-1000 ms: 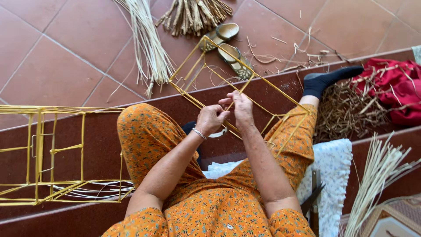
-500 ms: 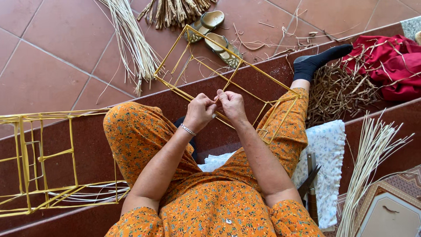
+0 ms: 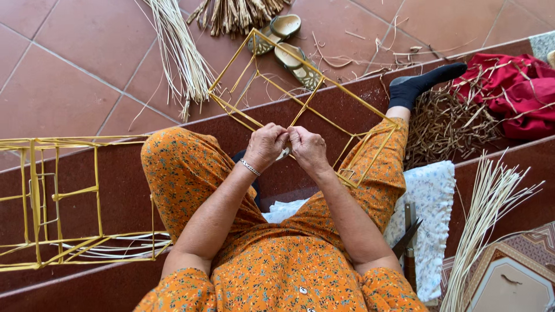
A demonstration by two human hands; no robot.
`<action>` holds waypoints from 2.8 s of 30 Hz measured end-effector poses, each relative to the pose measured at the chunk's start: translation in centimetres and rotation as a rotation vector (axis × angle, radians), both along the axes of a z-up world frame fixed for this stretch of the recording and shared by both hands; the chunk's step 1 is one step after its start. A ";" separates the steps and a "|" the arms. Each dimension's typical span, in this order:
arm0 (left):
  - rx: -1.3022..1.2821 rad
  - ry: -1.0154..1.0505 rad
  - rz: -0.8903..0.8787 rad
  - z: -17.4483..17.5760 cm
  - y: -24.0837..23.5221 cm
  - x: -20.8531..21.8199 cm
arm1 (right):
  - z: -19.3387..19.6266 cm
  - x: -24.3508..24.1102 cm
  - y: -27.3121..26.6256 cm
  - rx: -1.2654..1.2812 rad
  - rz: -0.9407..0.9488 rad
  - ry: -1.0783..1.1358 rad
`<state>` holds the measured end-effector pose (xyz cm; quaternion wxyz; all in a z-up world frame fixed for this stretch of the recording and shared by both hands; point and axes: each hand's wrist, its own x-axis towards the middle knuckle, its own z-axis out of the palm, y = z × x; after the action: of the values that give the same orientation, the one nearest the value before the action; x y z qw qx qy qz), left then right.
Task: The person sits on the floor and wraps thin natural fibers around the edges of a yellow metal frame. They use scissors to cut the fibers and tuck the ends to secure them, repeating the process along multiple edges of the frame.
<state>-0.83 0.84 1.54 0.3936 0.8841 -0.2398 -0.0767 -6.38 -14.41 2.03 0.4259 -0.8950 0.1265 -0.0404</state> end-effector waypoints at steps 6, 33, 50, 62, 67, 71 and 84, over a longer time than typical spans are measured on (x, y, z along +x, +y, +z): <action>-0.065 0.066 -0.050 1.3 1.2 0.0 | 1.2 -3.5 -0.6 -0.236 0.169 -0.214; -0.048 -0.134 -0.010 1.9 0.1 0.5 | 1.0 -6.4 -10.2 -0.860 0.303 -0.445; 0.136 -0.118 -0.081 3.5 -0.8 -0.7 | -0.3 -9.2 -15.7 0.421 -0.424 -0.046; 0.167 -0.489 -0.176 4.0 -5.4 -5.5 | -3.9 -8.0 -15.4 0.577 -0.494 -0.088; 0.105 -0.401 -0.344 1.7 -13.3 -8.8 | -4.5 -8.8 -14.8 0.669 -0.459 -0.043; 0.109 -0.198 -0.373 0.7 -15.1 -9.5 | -3.6 -10.1 -14.5 0.818 -0.463 0.028; 0.244 -0.326 -0.498 2.7 -9.3 -6.5 | -5.6 -6.3 -14.7 1.401 -0.409 -0.206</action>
<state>-7.30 -8.48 4.28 0.2100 0.8397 -0.4976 -0.0560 -12.70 -29.13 -3.57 0.8914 -0.3634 0.2463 -0.1124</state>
